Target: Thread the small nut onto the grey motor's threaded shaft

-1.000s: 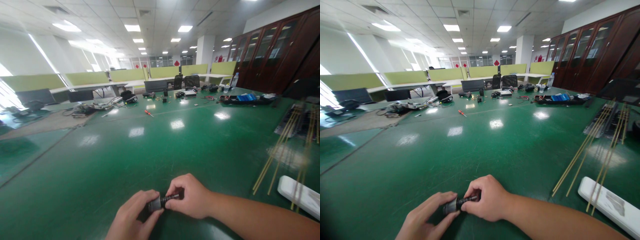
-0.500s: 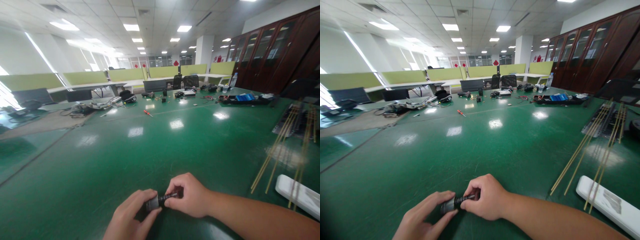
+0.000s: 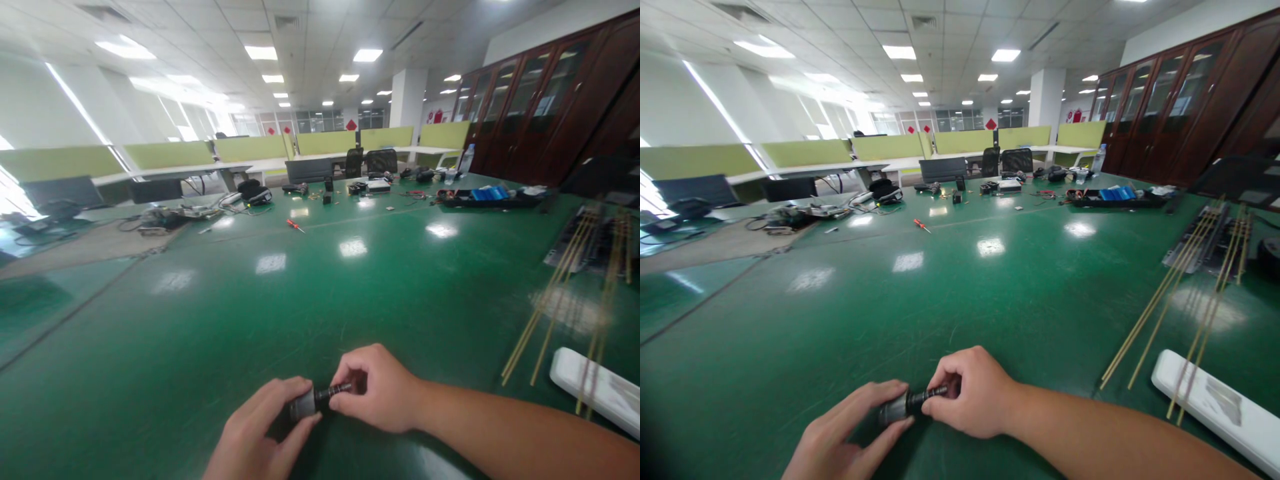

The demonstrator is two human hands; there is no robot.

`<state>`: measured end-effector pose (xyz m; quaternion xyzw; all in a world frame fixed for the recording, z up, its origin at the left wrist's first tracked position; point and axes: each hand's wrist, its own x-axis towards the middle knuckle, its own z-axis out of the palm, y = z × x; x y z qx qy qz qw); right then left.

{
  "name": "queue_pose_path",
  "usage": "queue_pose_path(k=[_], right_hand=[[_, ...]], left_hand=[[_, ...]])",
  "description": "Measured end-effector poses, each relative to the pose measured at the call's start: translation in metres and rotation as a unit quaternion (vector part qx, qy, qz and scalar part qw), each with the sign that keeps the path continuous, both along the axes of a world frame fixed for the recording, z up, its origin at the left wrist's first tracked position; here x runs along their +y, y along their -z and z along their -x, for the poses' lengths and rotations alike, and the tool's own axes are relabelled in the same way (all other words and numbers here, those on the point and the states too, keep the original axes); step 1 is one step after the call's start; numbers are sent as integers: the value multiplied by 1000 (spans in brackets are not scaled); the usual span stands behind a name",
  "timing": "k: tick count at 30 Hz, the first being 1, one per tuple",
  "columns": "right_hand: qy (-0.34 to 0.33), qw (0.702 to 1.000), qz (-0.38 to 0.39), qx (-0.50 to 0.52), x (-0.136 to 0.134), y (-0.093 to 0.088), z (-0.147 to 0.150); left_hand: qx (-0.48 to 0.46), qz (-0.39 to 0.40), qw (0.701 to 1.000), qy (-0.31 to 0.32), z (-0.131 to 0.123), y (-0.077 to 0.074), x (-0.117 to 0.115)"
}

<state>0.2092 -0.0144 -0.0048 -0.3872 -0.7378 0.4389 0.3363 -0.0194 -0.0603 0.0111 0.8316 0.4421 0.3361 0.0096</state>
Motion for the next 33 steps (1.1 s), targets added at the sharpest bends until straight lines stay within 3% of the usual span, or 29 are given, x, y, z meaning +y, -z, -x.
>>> queue_pose_path(k=[33], right_hand=[[6,1000,13,23,0,-2,1]], left_hand=[[-4,-13,1000,-2,5,-2,3]])
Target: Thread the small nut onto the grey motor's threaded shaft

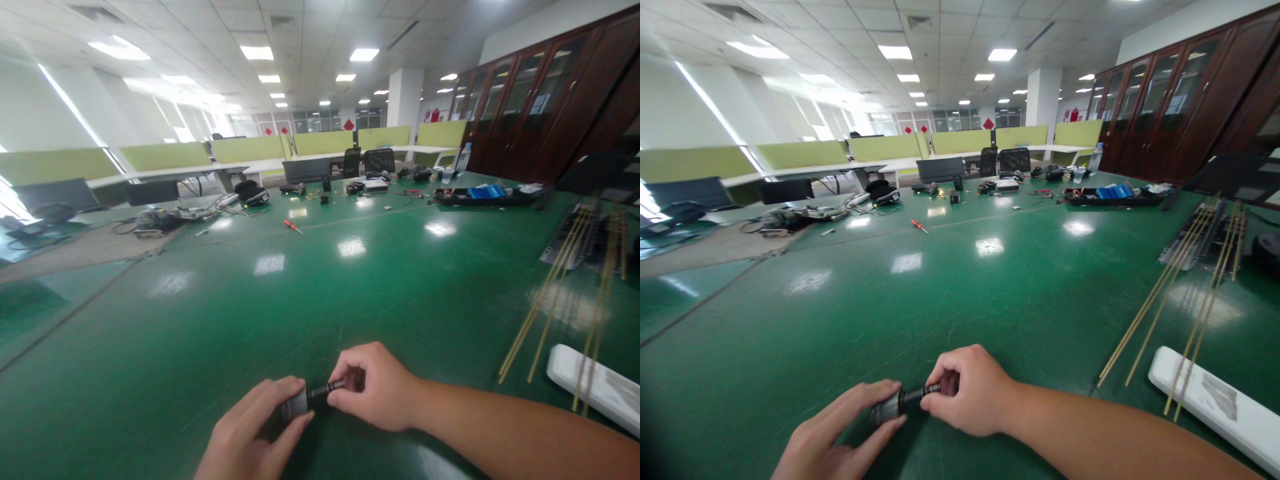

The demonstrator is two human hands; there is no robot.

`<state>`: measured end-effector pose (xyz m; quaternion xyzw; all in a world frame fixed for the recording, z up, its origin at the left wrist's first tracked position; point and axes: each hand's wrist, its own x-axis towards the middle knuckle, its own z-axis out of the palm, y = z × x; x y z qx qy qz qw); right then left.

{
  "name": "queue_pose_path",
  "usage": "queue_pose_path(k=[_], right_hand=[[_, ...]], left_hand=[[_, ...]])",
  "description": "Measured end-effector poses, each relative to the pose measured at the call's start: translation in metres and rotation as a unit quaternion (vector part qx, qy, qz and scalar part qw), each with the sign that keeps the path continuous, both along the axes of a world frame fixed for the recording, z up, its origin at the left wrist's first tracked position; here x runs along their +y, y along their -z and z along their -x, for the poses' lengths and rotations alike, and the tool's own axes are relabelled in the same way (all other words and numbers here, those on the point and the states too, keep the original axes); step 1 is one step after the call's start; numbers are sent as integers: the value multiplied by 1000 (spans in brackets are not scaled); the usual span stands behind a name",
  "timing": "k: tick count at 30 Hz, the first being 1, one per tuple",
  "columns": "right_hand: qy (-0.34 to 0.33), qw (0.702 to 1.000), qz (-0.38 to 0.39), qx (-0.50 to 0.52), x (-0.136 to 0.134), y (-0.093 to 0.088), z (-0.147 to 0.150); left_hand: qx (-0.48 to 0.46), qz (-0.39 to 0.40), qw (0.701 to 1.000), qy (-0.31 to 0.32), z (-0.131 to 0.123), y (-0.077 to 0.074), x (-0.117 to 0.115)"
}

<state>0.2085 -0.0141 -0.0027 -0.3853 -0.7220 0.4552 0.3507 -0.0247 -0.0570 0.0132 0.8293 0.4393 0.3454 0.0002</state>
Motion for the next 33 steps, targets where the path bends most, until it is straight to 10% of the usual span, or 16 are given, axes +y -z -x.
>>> queue_pose_path(k=[33], right_hand=[[11,1000,-4,9,2,2,0]], left_hand=[[13,-7,1000,-8,2,-7,3]])
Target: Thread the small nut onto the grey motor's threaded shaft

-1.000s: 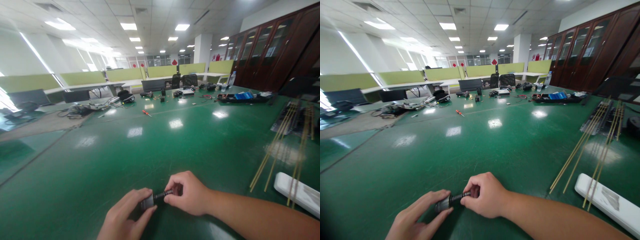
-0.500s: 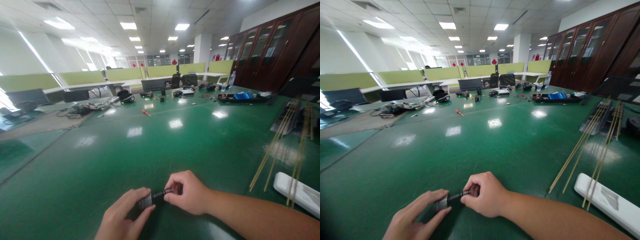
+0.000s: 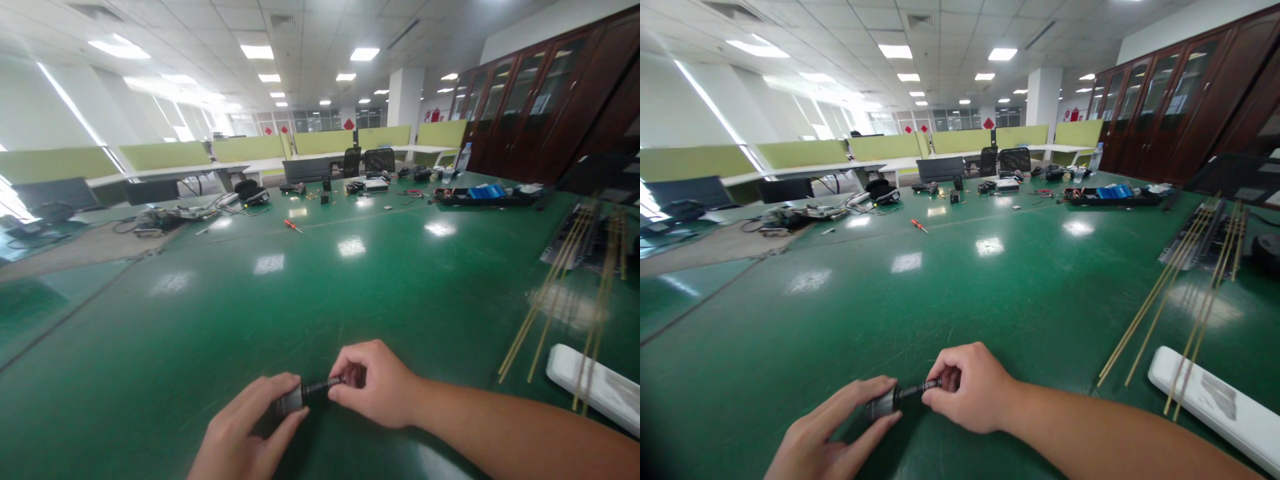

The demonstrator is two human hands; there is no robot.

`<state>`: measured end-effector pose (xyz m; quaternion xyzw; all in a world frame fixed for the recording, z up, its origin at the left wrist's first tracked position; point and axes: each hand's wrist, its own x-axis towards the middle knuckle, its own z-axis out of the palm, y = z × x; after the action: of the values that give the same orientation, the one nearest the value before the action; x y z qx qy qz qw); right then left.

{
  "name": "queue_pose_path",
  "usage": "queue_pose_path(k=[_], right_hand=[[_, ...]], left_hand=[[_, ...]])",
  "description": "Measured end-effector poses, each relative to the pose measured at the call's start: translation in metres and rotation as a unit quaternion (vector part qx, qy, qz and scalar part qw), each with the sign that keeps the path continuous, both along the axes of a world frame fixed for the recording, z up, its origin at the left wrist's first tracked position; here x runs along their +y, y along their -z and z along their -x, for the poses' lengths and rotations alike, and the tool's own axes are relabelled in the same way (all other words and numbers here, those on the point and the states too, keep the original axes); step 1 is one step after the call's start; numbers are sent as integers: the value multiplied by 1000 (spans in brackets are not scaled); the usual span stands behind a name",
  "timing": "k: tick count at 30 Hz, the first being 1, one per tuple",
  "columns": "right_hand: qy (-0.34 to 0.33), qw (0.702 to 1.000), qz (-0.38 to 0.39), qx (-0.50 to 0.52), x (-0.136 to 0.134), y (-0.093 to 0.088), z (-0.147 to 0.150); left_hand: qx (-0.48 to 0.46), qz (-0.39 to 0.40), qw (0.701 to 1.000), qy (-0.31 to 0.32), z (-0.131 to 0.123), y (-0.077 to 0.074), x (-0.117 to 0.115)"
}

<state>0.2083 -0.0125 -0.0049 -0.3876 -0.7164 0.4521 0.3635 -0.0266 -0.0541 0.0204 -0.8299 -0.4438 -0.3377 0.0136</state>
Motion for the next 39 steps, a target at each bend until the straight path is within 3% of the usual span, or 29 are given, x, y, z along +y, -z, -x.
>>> queue_pose_path(k=[39], right_hand=[[12,999,28,19,0,-2,1]], left_hand=[[6,14,999,-30,5,-1,0]])
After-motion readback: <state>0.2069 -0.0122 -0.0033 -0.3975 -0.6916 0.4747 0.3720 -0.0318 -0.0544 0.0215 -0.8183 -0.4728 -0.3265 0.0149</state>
